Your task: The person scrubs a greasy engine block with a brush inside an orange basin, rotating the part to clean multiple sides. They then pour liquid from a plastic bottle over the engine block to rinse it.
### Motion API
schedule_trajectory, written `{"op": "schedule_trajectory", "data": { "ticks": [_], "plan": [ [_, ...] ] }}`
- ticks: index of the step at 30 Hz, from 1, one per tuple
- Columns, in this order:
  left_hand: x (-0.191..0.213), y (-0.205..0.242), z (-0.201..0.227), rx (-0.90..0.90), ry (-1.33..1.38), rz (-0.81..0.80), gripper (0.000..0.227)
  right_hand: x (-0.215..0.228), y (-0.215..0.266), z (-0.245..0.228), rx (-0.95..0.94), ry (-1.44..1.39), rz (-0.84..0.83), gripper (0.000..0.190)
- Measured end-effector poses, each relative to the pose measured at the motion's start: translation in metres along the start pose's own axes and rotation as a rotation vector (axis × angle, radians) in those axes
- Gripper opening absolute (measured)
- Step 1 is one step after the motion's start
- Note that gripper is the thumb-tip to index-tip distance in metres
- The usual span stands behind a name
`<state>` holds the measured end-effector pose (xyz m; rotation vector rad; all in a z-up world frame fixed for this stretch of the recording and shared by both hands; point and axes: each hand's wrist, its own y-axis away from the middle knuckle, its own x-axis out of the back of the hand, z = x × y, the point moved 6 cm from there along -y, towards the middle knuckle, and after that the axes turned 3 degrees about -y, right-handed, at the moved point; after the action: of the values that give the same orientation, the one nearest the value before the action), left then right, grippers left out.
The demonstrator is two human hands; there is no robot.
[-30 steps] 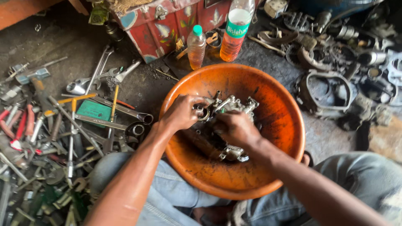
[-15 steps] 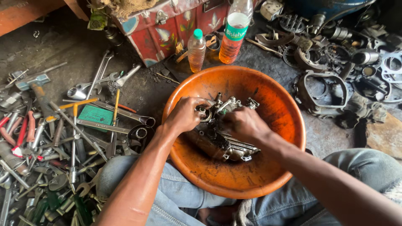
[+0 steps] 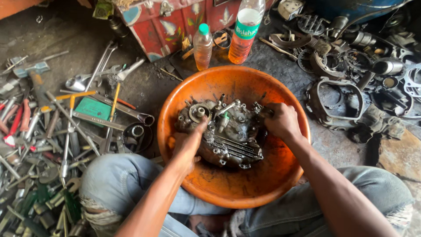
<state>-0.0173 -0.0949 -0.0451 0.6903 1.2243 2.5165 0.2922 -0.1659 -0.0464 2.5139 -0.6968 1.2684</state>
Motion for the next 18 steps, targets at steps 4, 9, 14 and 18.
{"op": "schedule_trajectory", "data": {
  "ticks": [4,9,14,18],
  "plan": [
    [-0.027,-0.030,-0.003,-0.078,0.434,0.012,0.103,0.005,-0.001,0.002,-0.044,0.008,-0.032,0.028],
    [-0.035,-0.034,-0.001,-0.075,0.782,-0.031,0.107,0.011,0.000,-0.005,-0.077,-0.007,-0.036,0.031],
    [-0.028,-0.021,-0.006,0.002,0.508,0.075,0.107,0.024,0.006,-0.005,-0.136,-0.035,-0.044,0.030],
    [-0.022,-0.011,-0.001,0.001,0.539,0.067,0.099,0.034,0.010,-0.005,-0.162,-0.055,-0.005,0.029]
  ]
}}
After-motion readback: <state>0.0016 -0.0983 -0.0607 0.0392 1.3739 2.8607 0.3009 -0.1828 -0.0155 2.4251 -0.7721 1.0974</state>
